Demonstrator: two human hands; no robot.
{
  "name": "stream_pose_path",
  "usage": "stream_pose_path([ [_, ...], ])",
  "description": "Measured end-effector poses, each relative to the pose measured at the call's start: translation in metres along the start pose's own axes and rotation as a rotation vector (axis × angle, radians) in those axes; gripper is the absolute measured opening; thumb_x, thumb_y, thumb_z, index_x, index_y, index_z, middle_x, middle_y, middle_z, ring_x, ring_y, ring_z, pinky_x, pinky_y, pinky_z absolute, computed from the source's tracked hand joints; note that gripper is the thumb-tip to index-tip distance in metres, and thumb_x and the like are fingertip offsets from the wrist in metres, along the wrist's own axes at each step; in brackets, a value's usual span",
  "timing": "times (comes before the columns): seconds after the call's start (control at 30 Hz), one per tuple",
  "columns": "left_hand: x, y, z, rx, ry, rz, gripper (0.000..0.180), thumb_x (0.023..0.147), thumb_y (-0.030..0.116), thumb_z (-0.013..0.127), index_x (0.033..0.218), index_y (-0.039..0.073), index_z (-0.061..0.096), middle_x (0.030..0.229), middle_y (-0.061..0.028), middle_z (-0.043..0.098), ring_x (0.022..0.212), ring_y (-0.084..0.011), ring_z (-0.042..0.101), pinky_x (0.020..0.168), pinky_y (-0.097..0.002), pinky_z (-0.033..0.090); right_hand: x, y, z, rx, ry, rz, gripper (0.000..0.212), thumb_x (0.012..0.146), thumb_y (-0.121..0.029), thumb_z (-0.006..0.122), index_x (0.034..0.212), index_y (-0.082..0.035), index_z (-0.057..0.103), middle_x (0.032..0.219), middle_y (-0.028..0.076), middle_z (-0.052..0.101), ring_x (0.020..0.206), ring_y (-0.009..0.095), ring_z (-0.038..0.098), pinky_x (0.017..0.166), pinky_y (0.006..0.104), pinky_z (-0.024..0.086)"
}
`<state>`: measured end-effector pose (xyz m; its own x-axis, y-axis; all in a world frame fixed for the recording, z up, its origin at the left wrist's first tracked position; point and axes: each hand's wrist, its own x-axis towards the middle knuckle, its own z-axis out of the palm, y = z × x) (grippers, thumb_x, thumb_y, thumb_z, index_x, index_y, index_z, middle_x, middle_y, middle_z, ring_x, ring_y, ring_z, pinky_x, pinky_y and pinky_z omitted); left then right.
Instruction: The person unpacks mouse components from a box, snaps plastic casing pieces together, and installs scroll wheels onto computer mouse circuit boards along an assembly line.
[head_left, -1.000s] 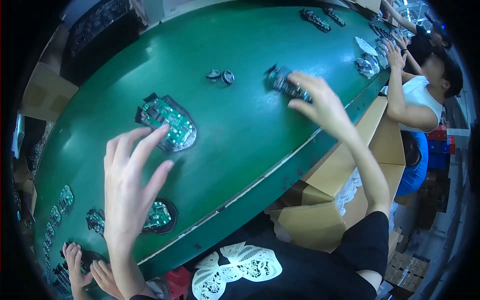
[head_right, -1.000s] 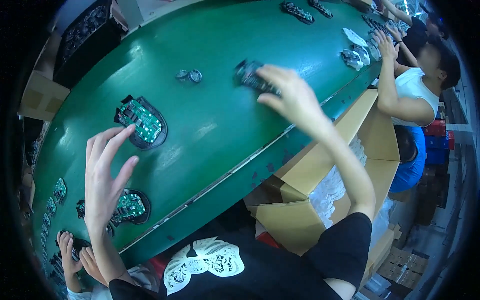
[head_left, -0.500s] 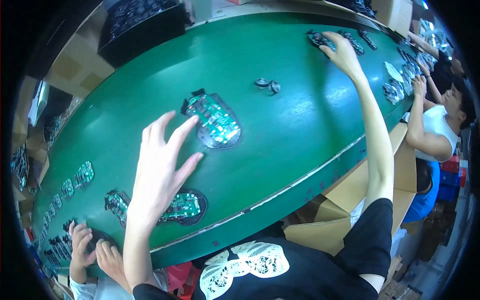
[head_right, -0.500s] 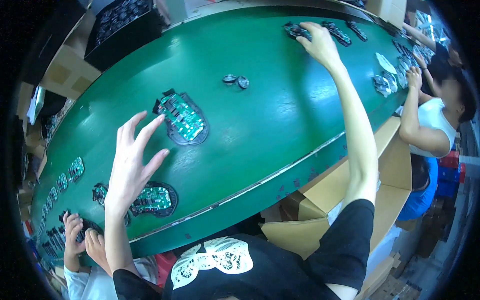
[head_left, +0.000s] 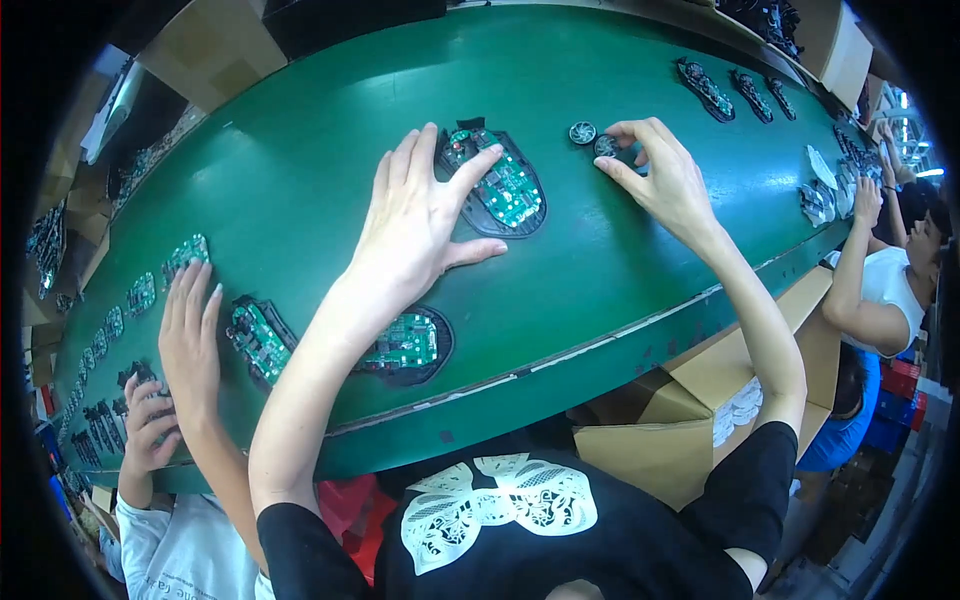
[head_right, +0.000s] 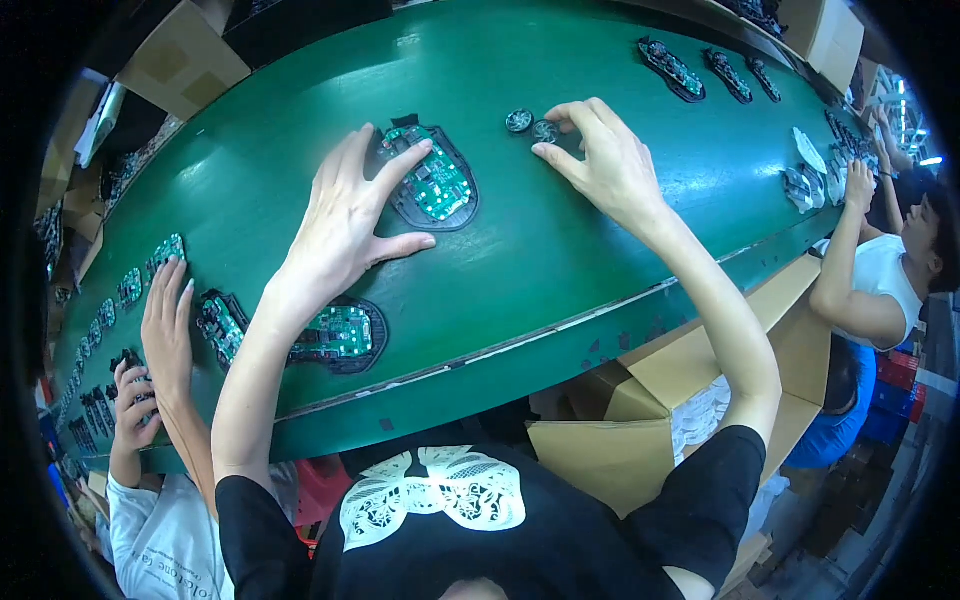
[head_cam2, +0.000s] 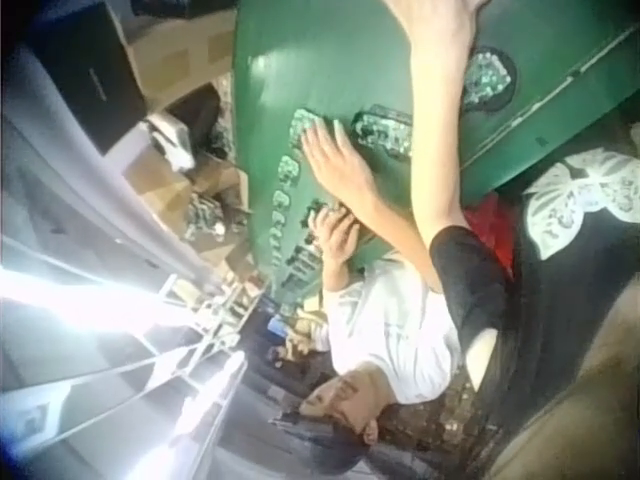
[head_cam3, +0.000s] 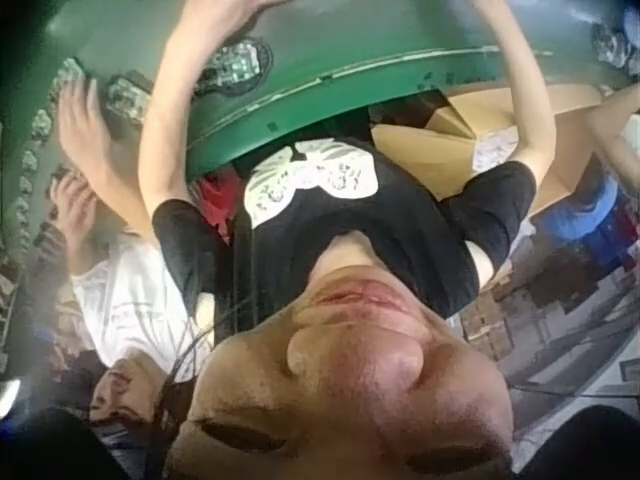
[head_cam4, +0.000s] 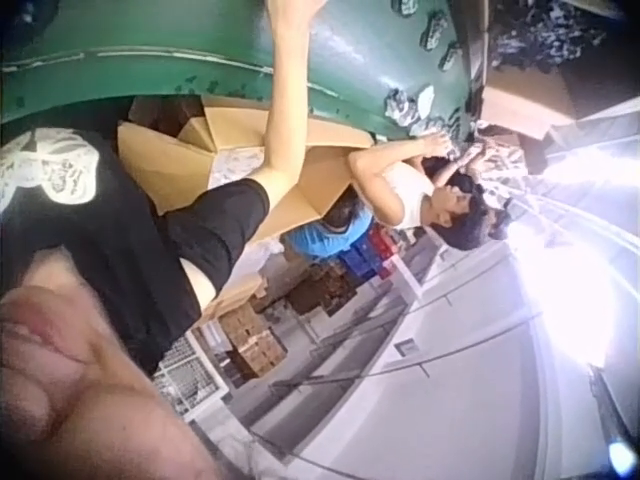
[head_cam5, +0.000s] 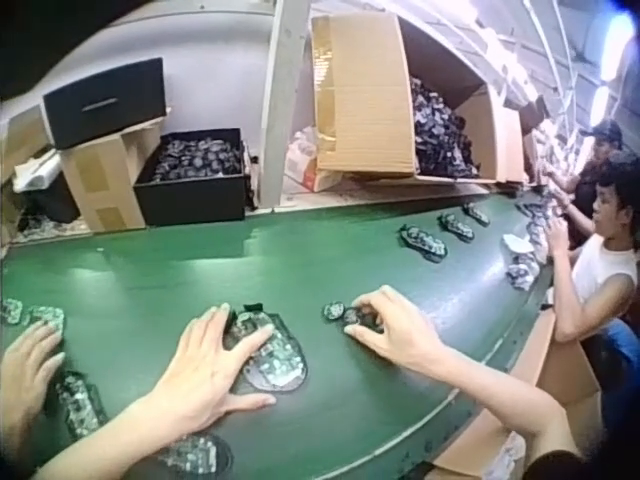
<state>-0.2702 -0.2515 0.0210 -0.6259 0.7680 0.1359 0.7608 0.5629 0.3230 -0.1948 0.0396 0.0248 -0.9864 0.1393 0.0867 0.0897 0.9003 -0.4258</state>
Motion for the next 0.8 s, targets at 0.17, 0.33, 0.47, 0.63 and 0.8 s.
stream_pose_path([
  [0.17, -0.019, 0.031, -0.002, 0.058, -0.080, 0.028, 0.087, 0.074, 0.042, 0.083, 0.151, 0.031, 0.043, 0.149, -0.0307, 0.038, 0.139, -0.0457, 0.038, 0.116, -0.0555, 0.032, -0.004, 0.009, 0.002, 0.072, 0.072, -0.079, 0.031, 0.087, -0.025, 0.076, 0.110, -0.005, 0.070, 0.097, 0.006, 0.068, 0.073, 0.019, 0.061, 0.071, 0.0333, 0.054],
  [0.33, -0.036, 0.051, 0.002, 0.041, -0.034, 0.021, 0.088, 0.070, 0.039, 0.086, 0.148, 0.027, 0.048, 0.145, -0.0333, 0.040, 0.136, -0.0450, 0.040, 0.112, -0.0614, 0.032, -0.027, -0.037, -0.031, 0.476, -0.136, 0.202, 0.029, 0.086, -0.015, 0.076, 0.113, -0.003, 0.070, 0.094, 0.004, 0.070, 0.073, 0.005, 0.061, 0.065, 0.0250, 0.050],
  [0.47, -0.038, 0.063, -0.006, 0.092, -0.021, -0.073, 0.086, 0.069, 0.034, 0.087, 0.146, 0.028, 0.049, 0.147, -0.0317, 0.038, 0.138, -0.0431, 0.039, 0.114, -0.0604, 0.031, -0.034, -0.065, -0.014, 0.569, -0.165, -0.012, 0.035, 0.084, -0.007, 0.078, 0.117, -0.004, 0.067, 0.091, 0.005, 0.070, 0.063, 0.006, 0.059, 0.060, 0.0234, 0.049],
  [0.63, -0.045, 0.061, -0.001, -0.024, -0.031, -0.022, 0.061, 0.074, 0.025, 0.080, 0.132, 0.022, 0.060, 0.143, -0.0294, 0.045, 0.137, -0.0409, 0.041, 0.112, -0.0590, 0.036, -0.016, -0.088, -0.006, 0.428, -0.221, -0.115, 0.030, 0.083, -0.009, 0.079, 0.111, -0.002, 0.071, 0.082, 0.007, 0.069, 0.057, 0.011, 0.061, 0.052, 0.0264, 0.048],
  [0.8, -0.041, 0.059, -0.003, -0.030, -0.070, -0.047, 0.067, 0.073, 0.030, 0.083, 0.135, 0.033, 0.058, 0.150, -0.0218, 0.041, 0.140, -0.0384, 0.037, 0.114, -0.0578, 0.032, -0.017, -0.096, -0.005, 0.217, -0.103, -0.292, 0.027, 0.082, -0.011, 0.080, 0.107, -0.002, 0.073, 0.080, 0.008, 0.068, 0.057, 0.017, 0.063, 0.052, 0.0286, 0.050],
])
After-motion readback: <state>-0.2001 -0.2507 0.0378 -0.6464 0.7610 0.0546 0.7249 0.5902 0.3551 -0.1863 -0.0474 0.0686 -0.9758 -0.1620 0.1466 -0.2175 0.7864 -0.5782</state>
